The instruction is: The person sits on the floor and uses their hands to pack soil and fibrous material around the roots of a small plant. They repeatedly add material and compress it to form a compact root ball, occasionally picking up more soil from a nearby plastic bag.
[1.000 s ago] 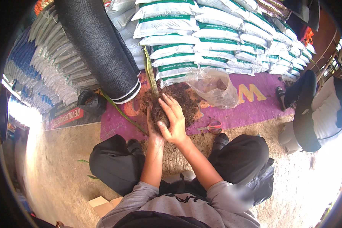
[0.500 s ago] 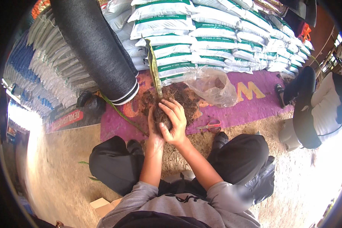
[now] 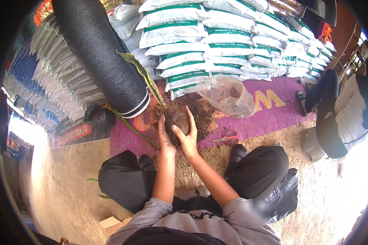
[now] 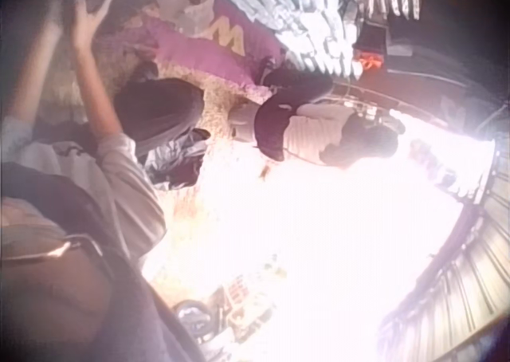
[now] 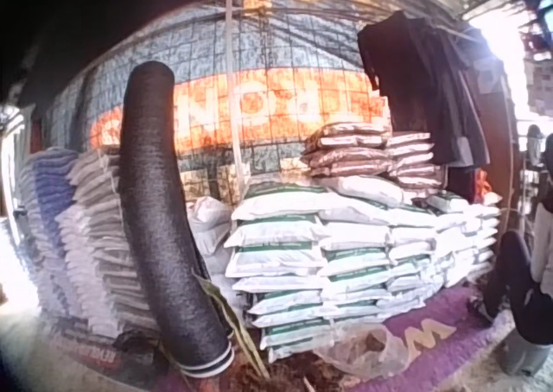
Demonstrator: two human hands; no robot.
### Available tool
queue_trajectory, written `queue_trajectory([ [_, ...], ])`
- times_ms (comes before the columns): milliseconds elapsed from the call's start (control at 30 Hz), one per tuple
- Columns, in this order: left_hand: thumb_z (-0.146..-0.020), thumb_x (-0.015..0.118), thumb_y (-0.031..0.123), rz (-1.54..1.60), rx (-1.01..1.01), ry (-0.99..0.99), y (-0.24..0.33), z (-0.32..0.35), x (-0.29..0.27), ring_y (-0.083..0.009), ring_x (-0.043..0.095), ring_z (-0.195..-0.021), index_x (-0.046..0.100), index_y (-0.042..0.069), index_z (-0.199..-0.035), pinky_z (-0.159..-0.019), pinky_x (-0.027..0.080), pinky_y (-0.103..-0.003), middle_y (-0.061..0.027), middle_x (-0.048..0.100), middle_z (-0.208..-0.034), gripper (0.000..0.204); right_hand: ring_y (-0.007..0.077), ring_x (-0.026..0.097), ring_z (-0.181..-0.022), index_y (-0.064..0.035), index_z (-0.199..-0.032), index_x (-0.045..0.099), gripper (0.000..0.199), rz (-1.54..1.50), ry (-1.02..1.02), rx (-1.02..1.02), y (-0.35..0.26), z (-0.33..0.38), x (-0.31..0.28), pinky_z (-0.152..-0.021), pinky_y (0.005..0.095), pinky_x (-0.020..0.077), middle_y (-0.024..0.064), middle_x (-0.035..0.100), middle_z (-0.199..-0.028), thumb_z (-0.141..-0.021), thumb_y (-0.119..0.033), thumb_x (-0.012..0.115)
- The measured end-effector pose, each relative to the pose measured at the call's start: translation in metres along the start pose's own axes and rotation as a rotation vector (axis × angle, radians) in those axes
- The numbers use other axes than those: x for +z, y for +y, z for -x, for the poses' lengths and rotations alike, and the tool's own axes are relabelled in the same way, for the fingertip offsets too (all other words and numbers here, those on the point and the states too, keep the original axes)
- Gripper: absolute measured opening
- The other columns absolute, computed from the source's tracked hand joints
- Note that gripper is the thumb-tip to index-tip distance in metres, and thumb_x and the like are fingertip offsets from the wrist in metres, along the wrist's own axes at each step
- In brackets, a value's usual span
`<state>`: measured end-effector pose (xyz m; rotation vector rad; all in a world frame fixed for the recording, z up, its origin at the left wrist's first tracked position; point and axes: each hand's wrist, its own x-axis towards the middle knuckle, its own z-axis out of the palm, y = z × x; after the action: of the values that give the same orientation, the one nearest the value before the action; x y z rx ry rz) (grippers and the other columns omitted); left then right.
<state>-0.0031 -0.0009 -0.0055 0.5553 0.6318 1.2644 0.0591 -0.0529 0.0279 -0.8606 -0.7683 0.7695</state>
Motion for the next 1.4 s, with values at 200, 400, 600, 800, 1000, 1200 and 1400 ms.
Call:
queue_trajectory([
  [200, -0.096, 0.03, 0.036, -0.136, 0.153, -0.114, 0.011, 0.015, 0.034, -0.0231, 0.044, -0.117, 0.034, 0.002, -0.132, -0.099, 0.034, -0.036, -0.0133, 0.042, -0.129, 0.05, 0.0224, 0.049, -0.109, -0.0033, -0.131, 0.037, 0.066, -0.324, 0.148, 0.212, -0.003, -0.004, -0.003, -0.095, 0.0343, 0.0388, 0.0138, 0.049, -0.122, -0.073, -0.007, 0.068],
  [400, -0.097, 0.031, 0.03, -0.267, 0.179, -0.326, 0.018, 0.011, 0.036, -0.0218, 0.042, -0.118, 0.029, -0.003, -0.134, -0.099, 0.033, -0.033, -0.0153, 0.039, -0.132, 0.049, 0.0216, 0.053, -0.104, -0.0033, -0.129, 0.04, 0.064, -0.435, 0.25, 0.265, -0.014, -0.009, -0.008, -0.091, 0.0324, 0.0424, 0.0138, 0.052, -0.118, -0.072, -0.002, 0.068],
  [600, -0.092, 0.043, 0.032, -0.515, 0.201, -0.203, 0.025, 0.015, 0.04, -0.0219, 0.028, -0.129, 0.031, -0.002, -0.134, -0.105, 0.022, -0.034, -0.0166, 0.032, -0.138, 0.056, 0.022, 0.05, -0.109, -0.0007, -0.125, 0.045, 0.064, 0.134, 0.182, -0.067, -0.012, -0.016, -0.021, -0.094, 0.0334, 0.0391, 0.0145, 0.052, -0.119, -0.067, -0.005, 0.072],
  [800, -0.09, 0.048, 0.031, -0.167, 0.14, -0.14, 0.014, 0.016, 0.038, -0.0216, 0.049, -0.106, 0.027, 0.0, -0.133, -0.089, 0.042, -0.032, -0.0152, 0.046, -0.12, 0.057, 0.0369, 0.04, -0.12, 0.0006, -0.127, 0.043, 0.054, 0.535, -0.11, -0.452, -0.008, -0.011, -0.017, -0.1, 0.0422, 0.031, 0.0235, 0.039, -0.13, -0.082, -0.027, 0.056],
  [1000, -0.088, 0.051, 0.03, 0.126, -0.065, -0.082, 0.012, 0.002, 0.012, -0.0195, 0.058, -0.092, 0.047, 0.002, -0.117, -0.08, 0.048, -0.032, -0.0097, 0.057, -0.106, 0.04, 0.0357, 0.029, -0.128, 0.0019, -0.132, 0.035, 0.067, 0.481, -0.246, -0.377, -0.022, -0.005, -0.002, -0.106, 0.0431, 0.0204, 0.0227, 0.031, -0.137, -0.089, -0.049, 0.031],
  [1200, -0.087, 0.045, 0.038, 0.284, -0.184, -0.08, 0.026, 0.008, 0.021, -0.0216, 0.06, -0.089, 0.053, 0.006, -0.111, -0.078, 0.05, -0.037, -0.0086, 0.06, -0.102, 0.041, 0.0314, 0.034, -0.126, -0.0002, -0.133, 0.033, 0.072, -0.081, 0.002, -0.214, -0.025, -0.019, -0.016, -0.105, 0.0424, 0.0229, 0.018, 0.035, -0.136, -0.088, -0.057, 0.031],
  [1400, -0.086, 0.044, 0.039, 0.376, -0.242, -0.153, 0.008, 0.013, 0.017, -0.0232, 0.057, -0.096, 0.051, 0.006, -0.115, -0.083, 0.047, -0.038, -0.0098, 0.058, -0.109, 0.044, 0.0312, 0.033, -0.126, 0.0021, -0.128, 0.042, 0.064, 0.4, -0.11, -0.38, -0.015, -0.022, -0.013, -0.105, 0.0406, 0.0229, 0.0199, 0.04, -0.132, -0.091, -0.049, 0.027],
])
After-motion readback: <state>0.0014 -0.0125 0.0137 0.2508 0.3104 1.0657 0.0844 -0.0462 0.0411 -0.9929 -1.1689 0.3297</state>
